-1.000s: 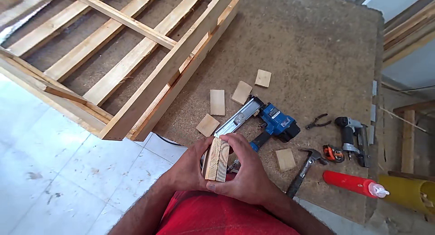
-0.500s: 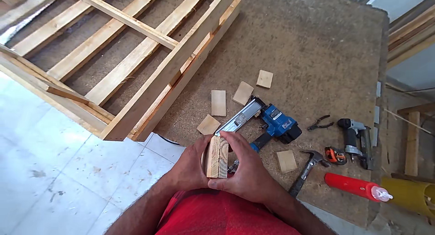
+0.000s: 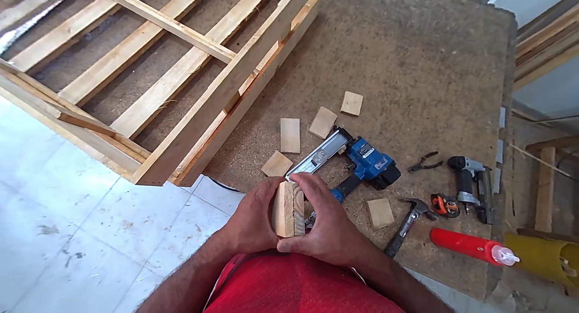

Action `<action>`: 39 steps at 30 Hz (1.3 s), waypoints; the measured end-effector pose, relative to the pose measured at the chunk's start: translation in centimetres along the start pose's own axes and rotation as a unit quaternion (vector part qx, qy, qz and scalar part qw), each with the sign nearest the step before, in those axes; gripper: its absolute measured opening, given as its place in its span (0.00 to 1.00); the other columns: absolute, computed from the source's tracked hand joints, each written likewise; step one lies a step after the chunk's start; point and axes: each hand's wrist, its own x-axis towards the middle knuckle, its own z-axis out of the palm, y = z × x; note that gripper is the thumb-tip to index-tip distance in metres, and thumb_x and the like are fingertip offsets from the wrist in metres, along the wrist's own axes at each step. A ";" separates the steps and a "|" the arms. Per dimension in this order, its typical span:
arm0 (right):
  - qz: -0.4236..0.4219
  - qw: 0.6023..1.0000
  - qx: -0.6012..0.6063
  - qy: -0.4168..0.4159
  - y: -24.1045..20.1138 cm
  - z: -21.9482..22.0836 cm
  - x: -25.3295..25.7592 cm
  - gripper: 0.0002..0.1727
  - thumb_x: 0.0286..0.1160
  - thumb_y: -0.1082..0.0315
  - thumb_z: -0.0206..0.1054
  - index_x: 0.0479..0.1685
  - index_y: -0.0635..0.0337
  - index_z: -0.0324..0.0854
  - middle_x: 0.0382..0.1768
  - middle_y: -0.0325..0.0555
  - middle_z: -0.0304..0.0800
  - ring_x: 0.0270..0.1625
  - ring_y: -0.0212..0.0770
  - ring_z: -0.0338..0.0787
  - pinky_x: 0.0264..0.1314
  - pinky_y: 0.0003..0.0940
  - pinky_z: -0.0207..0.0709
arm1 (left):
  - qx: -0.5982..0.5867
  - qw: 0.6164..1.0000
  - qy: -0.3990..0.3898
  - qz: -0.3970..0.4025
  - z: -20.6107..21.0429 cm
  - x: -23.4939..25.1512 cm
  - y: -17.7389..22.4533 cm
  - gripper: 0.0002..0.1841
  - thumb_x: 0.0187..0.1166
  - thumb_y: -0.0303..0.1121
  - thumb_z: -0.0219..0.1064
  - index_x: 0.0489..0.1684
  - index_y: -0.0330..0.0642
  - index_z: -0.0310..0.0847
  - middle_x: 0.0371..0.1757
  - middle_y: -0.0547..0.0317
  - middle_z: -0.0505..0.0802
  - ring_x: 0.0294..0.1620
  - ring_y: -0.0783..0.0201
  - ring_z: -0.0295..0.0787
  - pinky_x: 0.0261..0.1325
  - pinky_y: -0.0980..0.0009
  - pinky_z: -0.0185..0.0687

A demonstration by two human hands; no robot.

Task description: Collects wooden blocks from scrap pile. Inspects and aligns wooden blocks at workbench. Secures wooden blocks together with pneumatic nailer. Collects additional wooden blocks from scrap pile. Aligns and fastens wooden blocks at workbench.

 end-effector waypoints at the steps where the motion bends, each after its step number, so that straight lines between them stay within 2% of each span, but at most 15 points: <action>1: 0.031 0.999 0.035 -0.002 0.1 0.1 -0.1 0.68 0.42 0.27 0.83 0.92 0.47 0.58 0.81 0.39 0.70 0.75 0.34 0.79 0.70 0.42 0.84 | 0.025 1.000 0.013 -0.001 0.1 0.1 0.1 0.53 0.34 0.55 0.90 0.73 0.47 0.75 0.64 0.61 0.88 0.64 0.69 0.87 0.67 0.62 0.89; 2: 0.063 0.996 0.067 0.004 0.2 0.4 -0.2 0.71 0.44 0.21 0.78 0.94 0.47 0.53 0.79 0.38 0.75 0.70 0.33 0.84 0.67 0.42 0.87 | 0.063 0.998 0.028 0.012 0.2 0.3 0.1 0.51 0.37 0.56 0.88 0.71 0.46 0.76 0.65 0.59 0.87 0.65 0.65 0.86 0.66 0.58 0.88; 3: 0.096 0.991 0.087 0.021 0.4 0.7 -0.2 0.69 0.47 0.18 0.74 0.93 0.50 0.56 0.69 0.37 0.85 0.62 0.32 0.90 0.61 0.41 0.91 | 0.106 0.993 0.044 0.032 0.4 0.6 0.1 0.47 0.42 0.56 0.86 0.69 0.44 0.78 0.65 0.55 0.88 0.65 0.60 0.86 0.68 0.53 0.86; 4: 0.127 0.987 0.091 0.040 0.8 1.2 0.0 0.58 0.53 0.22 0.74 0.83 0.51 0.69 0.54 0.35 0.93 0.51 0.31 0.94 0.53 0.40 0.93 | 0.156 0.985 0.054 0.052 0.7 0.8 0.1 0.44 0.47 0.56 0.85 0.67 0.42 0.79 0.65 0.52 0.88 0.66 0.55 0.85 0.69 0.48 0.82; 5: 0.156 0.984 0.074 0.051 1.2 1.6 0.4 0.41 0.60 0.29 0.76 0.66 0.49 0.80 0.40 0.33 0.95 0.42 0.30 0.95 0.45 0.39 0.93 | 0.207 0.975 0.055 0.063 1.1 1.0 0.1 0.42 0.48 0.56 0.84 0.65 0.42 0.80 0.66 0.51 0.88 0.68 0.52 0.85 0.70 0.46 0.80; 7: 0.170 0.983 0.055 0.047 2.6 2.0 1.0 0.23 0.71 0.42 0.74 0.53 0.49 0.84 0.33 0.33 0.94 0.36 0.32 0.94 0.40 0.40 0.92 | 0.279 0.958 0.033 0.051 1.6 1.4 0.3 0.43 0.45 0.57 0.85 0.65 0.46 0.80 0.66 0.53 0.89 0.69 0.50 0.85 0.70 0.45 0.79; 10: 0.142 0.972 0.189 0.019 5.3 0.8 1.3 0.20 0.78 0.51 0.69 0.60 0.55 0.84 0.43 0.44 0.97 0.42 0.41 0.97 0.46 0.46 0.94 | 0.298 0.954 -0.039 0.006 -0.3 1.0 0.0 0.49 0.51 0.60 0.85 0.79 0.48 0.74 0.75 0.52 0.84 0.76 0.47 0.78 0.76 0.41 0.72; 15: 0.172 0.903 0.395 0.001 5.9 -1.5 0.6 0.21 0.80 0.57 0.65 0.64 0.60 0.82 0.49 0.55 0.94 0.45 0.48 0.96 0.48 0.48 0.93 | 0.234 0.972 -0.018 -0.002 -3.7 -1.7 -1.5 0.49 0.46 0.54 0.84 0.77 0.46 0.74 0.73 0.53 0.83 0.74 0.52 0.79 0.75 0.47 0.77; 19: 0.247 0.863 0.440 -0.031 5.4 -1.4 1.5 0.21 0.83 0.53 0.63 0.63 0.60 0.82 0.50 0.57 0.93 0.43 0.48 0.96 0.42 0.45 0.93 | 0.200 0.978 -0.048 -0.044 -3.8 -1.4 -1.2 0.52 0.49 0.62 0.83 0.81 0.51 0.70 0.73 0.58 0.82 0.75 0.58 0.78 0.76 0.53 0.78; 25: 0.294 0.820 0.489 -0.047 6.4 -0.6 2.1 0.21 0.85 0.55 0.61 0.63 0.62 0.81 0.51 0.61 0.93 0.43 0.50 0.96 0.41 0.44 0.93 | 0.180 0.977 -0.078 -0.085 -4.1 -0.8 -1.1 0.48 0.47 0.60 0.84 0.77 0.54 0.75 0.68 0.63 0.85 0.70 0.62 0.82 0.70 0.57 0.82; 30: 0.223 0.864 0.451 -0.035 6.0 -0.3 1.0 0.23 0.81 0.54 0.65 0.64 0.61 0.80 0.49 0.58 0.93 0.42 0.48 0.96 0.41 0.44 0.93 | 0.161 0.986 -0.033 -0.034 -3.9 -1.9 -1.5 0.51 0.44 0.61 0.85 0.78 0.55 0.74 0.73 0.63 0.82 0.76 0.61 0.76 0.76 0.56 0.78; 33: 0.078 0.944 0.320 -0.038 6.3 -0.7 0.2 0.23 0.77 0.54 0.69 0.65 0.59 0.81 0.46 0.53 0.95 0.41 0.45 0.96 0.43 0.44 0.93 | 0.021 0.996 -0.034 -0.077 -4.9 -2.9 -1.0 0.63 0.45 0.79 0.77 0.90 0.58 0.61 0.85 0.63 0.73 0.82 0.60 0.73 0.75 0.51 0.82; 36: -0.006 0.951 0.303 -0.065 6.2 -0.7 -0.4 0.26 0.75 0.57 0.73 0.67 0.61 0.79 0.46 0.51 0.95 0.44 0.43 0.96 0.46 0.42 0.93 | -0.123 0.979 0.022 -0.161 -4.7 -3.4 -1.2 0.47 0.52 0.66 0.83 0.76 0.56 0.76 0.63 0.64 0.92 0.61 0.61 0.91 0.58 0.57 0.94; 38: -0.027 0.952 0.294 -0.077 6.1 -0.8 -0.5 0.24 0.73 0.59 0.75 0.65 0.61 0.80 0.46 0.49 0.96 0.44 0.42 0.97 0.47 0.41 0.94 | -0.165 0.971 0.013 -0.171 -4.4 -3.7 -1.0 0.29 0.57 0.56 0.83 0.57 0.53 0.90 0.44 0.62 0.96 0.41 0.62 0.95 0.42 0.63 0.95; 39: -0.033 0.951 0.297 -0.082 6.2 -0.9 -0.6 0.24 0.73 0.60 0.75 0.65 0.61 0.80 0.46 0.49 0.96 0.45 0.42 0.97 0.47 0.41 0.94 | -0.181 0.969 -0.002 -0.168 -4.4 -3.7 -0.8 0.24 0.59 0.52 0.83 0.52 0.52 0.92 0.40 0.61 0.97 0.37 0.62 0.95 0.39 0.63 0.95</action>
